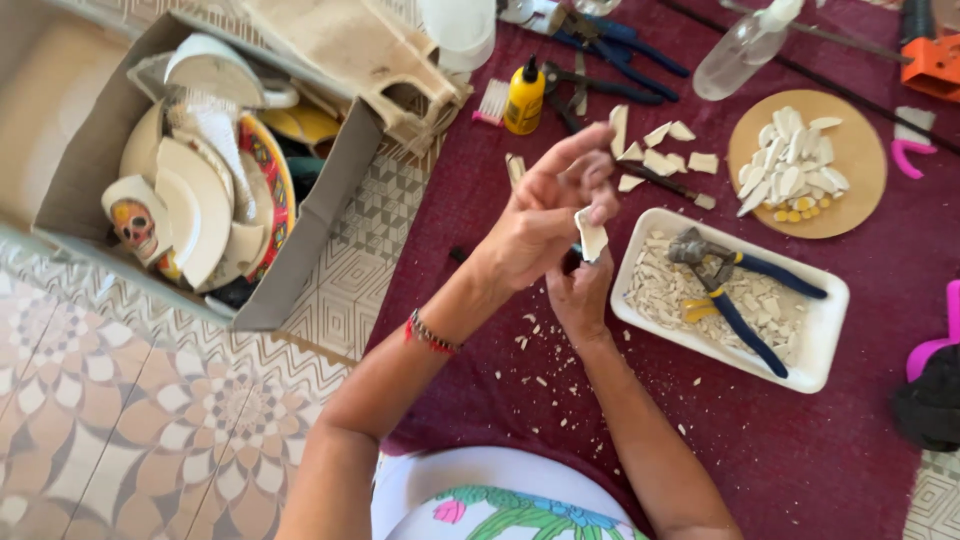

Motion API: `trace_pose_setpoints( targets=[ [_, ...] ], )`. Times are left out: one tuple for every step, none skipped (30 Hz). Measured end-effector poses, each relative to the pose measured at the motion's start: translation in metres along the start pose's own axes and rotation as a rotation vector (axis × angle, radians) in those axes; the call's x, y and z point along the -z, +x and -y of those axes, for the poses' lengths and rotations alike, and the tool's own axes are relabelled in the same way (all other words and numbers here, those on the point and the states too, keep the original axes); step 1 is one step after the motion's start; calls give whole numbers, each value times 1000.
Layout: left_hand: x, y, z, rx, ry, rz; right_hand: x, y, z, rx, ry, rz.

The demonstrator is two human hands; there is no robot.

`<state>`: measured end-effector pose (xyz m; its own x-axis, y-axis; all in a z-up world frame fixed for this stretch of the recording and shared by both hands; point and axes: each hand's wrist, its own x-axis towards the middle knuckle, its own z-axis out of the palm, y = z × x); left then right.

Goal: Marking and trimming small wooden decorative pieces using a marker and pliers

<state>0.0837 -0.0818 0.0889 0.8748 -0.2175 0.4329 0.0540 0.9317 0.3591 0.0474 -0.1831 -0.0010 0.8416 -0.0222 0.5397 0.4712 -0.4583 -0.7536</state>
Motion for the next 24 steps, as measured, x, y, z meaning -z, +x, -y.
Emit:
trace_pose_setpoints(
  targets=[
    [0,-1,1,-4,1,-17,4,4,11,-9,5,14],
    [1,-2,3,18,-89,41,7,9,22,39,8,16],
    [2,2,3,41,-177,109,10,18,32,92,11,9],
    [5,-3,5,38,-173,102,10,14,33,89,16,14],
    [8,-2,7,64,-205,113,10,15,33,62,50,5],
    [11,-1,9,90,-236,124,11,16,32,35,85,-4],
    [15,-1,8,92,-238,124,8,15,31,34,83,-6],
    [18,-1,7,116,-202,86,4,15,29,17,105,-35],
    [21,-4,6,140,-168,40,2,11,28,-7,126,-58],
    [23,-7,-1,141,-173,31,1,3,16,-16,123,-54],
    [25,-10,-9,159,-59,-35,0,-5,3,-63,178,-69],
    [27,-12,-17,178,55,-102,-1,-12,-9,-111,233,-85],
    [28,-15,-25,178,54,-104,1,-4,3,-113,232,-84],
    [29,-19,-32,218,237,-177,3,3,16,-99,244,-126],
    [29,-24,-39,257,417,-252,6,9,28,-88,254,-167],
    [39,-28,-37,260,412,-257,6,9,25,-94,250,-164],
    [48,-34,-35,266,626,-312,6,6,22,-92,233,-170],
    [58,-40,-33,273,841,-364,7,4,19,-89,216,-175],
    [69,-44,-30,275,836,-373,7,5,22,-95,214,-167],
    [81,-47,-27,226,1025,-391,8,7,25,-96,234,-147],
    [92,-50,-25,173,1215,-406,8,10,28,-94,256,-127],
    [87,-53,-26,173,1212,-416,7,9,28,-97,256,-119],
    [81,-55,-28,152,1356,-391,6,9,29,-112,276,-106],
    [76,-56,-28,130,1499,-365,5,9,29,-128,296,-93]
  ],
)
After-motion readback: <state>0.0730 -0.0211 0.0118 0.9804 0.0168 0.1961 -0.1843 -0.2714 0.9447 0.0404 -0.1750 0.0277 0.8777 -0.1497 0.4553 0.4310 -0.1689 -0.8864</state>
